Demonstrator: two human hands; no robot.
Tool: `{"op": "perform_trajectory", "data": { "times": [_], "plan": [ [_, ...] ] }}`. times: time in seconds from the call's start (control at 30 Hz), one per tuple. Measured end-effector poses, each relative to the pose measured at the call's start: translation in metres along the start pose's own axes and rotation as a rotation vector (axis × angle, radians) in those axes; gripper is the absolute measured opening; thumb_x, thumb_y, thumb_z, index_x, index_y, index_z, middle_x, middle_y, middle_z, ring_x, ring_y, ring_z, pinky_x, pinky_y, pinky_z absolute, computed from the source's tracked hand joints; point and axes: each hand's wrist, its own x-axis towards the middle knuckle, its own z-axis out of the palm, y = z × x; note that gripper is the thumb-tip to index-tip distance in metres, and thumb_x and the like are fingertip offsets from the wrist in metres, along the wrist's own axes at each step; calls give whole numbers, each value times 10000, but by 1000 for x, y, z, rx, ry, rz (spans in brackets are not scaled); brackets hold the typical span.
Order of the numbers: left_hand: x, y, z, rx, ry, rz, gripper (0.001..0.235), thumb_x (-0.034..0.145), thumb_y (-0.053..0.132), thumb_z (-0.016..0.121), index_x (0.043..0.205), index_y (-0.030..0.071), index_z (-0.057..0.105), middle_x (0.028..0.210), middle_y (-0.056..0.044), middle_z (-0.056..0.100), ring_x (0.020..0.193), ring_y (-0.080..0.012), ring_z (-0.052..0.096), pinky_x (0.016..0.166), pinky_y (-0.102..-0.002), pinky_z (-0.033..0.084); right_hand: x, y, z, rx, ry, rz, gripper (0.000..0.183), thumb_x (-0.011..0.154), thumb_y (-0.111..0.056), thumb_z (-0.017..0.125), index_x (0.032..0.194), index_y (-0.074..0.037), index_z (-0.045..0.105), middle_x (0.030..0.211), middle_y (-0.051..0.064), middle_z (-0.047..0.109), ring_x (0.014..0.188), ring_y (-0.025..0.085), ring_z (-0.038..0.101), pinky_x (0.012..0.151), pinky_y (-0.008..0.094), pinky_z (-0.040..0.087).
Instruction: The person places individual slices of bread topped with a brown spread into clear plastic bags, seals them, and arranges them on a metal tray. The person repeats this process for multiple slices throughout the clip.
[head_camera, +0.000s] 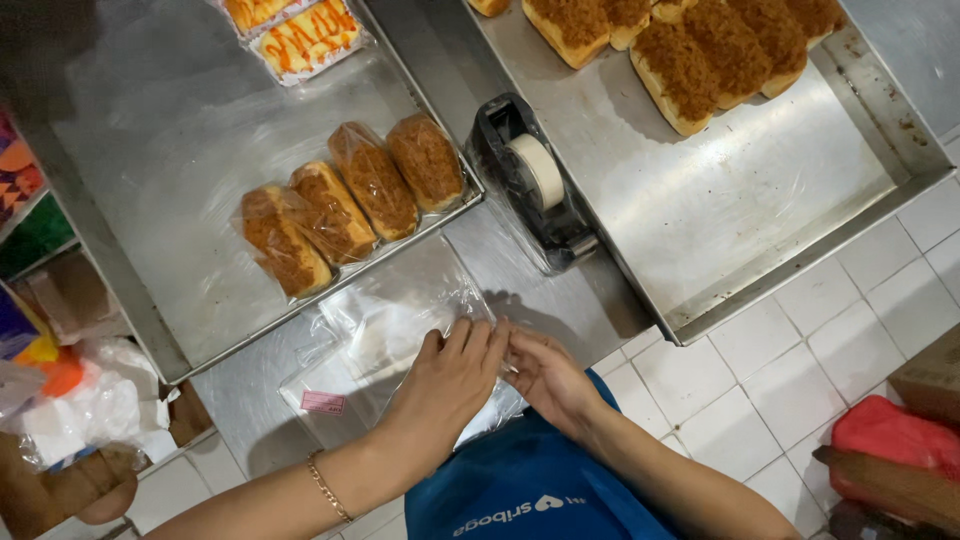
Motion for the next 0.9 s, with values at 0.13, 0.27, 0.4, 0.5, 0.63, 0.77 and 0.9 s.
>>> {"op": "perform_trajectory", "data": {
  "times": [0.13, 0.27, 0.4, 0.5, 0.63, 0.77, 0.9],
  "plan": [
    [-5, 8, 10, 60, 34, 17, 924, 515, 287, 729, 1320, 30, 356, 943, -47, 459, 871, -214, 436, 702, -307, 401, 10, 14, -13, 37, 108, 180, 62, 836, -84, 597, 896, -93, 612, 818, 25, 644, 745, 114, 608, 687, 203, 501],
    [-14, 9, 4, 47, 87, 35, 201, 818, 150, 489, 1015, 112, 496, 826, -27, 449, 769, -195, 440, 646, -303, 382, 19, 29, -28, 128, 92, 352, 160, 810, 83, 494, 739, -51, 545, 547, -13, 489, 517, 46, 534, 597, 158, 529],
    [-23, 7, 17, 117, 131, 155, 425, 812, 195, 481, 1222, 87, 498, 1345, -77, 367, 878, -215, 452, 692, -286, 413, 17, 31, -19, 195, 70, 416, 77, 818, -28, 617, 881, -8, 576, 735, 71, 629, 627, 121, 626, 609, 185, 551],
    [-27, 8, 39, 41, 202, 170, 170, 807, 154, 531, 957, 132, 606, 937, -20, 501, 828, -233, 454, 653, -318, 411, 18, 26, -19, -44, -41, 382, 100, 904, -55, 514, 936, -36, 607, 842, 40, 626, 714, 98, 590, 652, 177, 505],
    [-28, -1, 57, -70, 96, 202, 461, 675, 134, 635, 1121, 105, 518, 1087, -82, 511, 950, -307, 484, 737, -385, 447, 9, -40, -10, -1196, -52, -616, 261, 944, -198, 411, 890, -44, 615, 666, 50, 595, 511, 99, 559, 452, 194, 473],
    [-29, -7, 61, -91, 131, 193, 395, 681, 84, 621, 1059, 116, 515, 988, -59, 521, 885, -292, 488, 679, -359, 437, 6, -125, -14, -1587, 410, -849, 313, 898, -319, 531, 1094, -76, 502, 963, 75, 464, 815, 149, 482, 581, 266, 489],
    [-25, -10, 60, -74, 150, 220, 303, 687, 94, 617, 979, 148, 558, 976, -64, 516, 893, -304, 483, 671, -353, 427, 26, -140, -17, -1156, 173, -364, 244, 826, -300, 565, 995, -132, 616, 1078, 33, 511, 957, 103, 546, 850, 224, 452]
  ]
}}
